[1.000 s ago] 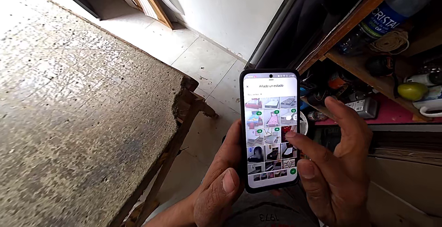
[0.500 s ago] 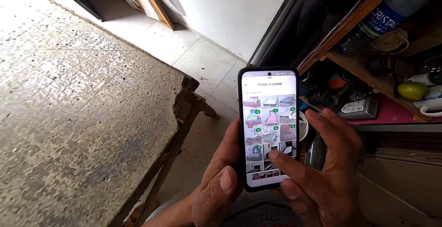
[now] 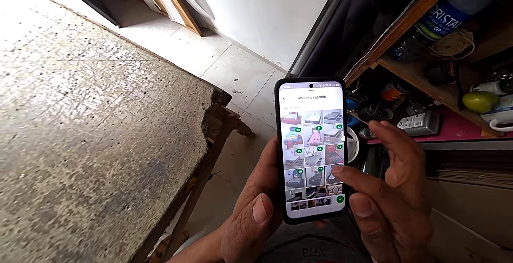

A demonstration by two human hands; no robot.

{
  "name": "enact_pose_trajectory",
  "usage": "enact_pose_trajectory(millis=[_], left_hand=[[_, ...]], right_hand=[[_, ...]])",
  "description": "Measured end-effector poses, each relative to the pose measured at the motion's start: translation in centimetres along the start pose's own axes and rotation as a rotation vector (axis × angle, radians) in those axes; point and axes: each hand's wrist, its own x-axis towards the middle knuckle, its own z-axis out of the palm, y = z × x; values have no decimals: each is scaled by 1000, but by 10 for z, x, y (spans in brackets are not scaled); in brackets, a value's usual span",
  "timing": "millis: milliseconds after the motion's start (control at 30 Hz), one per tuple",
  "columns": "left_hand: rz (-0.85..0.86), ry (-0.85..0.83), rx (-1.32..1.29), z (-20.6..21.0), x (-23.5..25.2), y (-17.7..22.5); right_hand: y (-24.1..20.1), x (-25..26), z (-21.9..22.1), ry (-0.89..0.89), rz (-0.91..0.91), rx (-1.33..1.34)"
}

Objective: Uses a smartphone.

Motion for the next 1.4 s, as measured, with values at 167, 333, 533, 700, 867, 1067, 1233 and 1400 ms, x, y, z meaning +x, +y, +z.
enact_pose_trajectory(millis=[167,333,533,700,867,1067,1233,1400], left_hand=[[-4,-1,0,2,-2,-2],[9,1,18,3,-3,-3],[15,10,-11,2,-5,-3],[23,7,-29,-1,-5,-2],[13,7,-35,-1,-2,-1],[17,1,-28,-1,-1,-1],[11,-6,-21,-1,-2,-1],[6,3,-41,-1,-3,-2]], right_hand=[[-1,13,4,-20,20,-21],[-1,20,5,-28,4,-60],[-2,14,1,37,-4,42],[-1,3,-2,21,-10,72],[-3,1,-2,30,-6,45],[-3,2,-2,16,-7,32],[2,11,5,22,-2,-6],[3,23,8,-14,17,-39]])
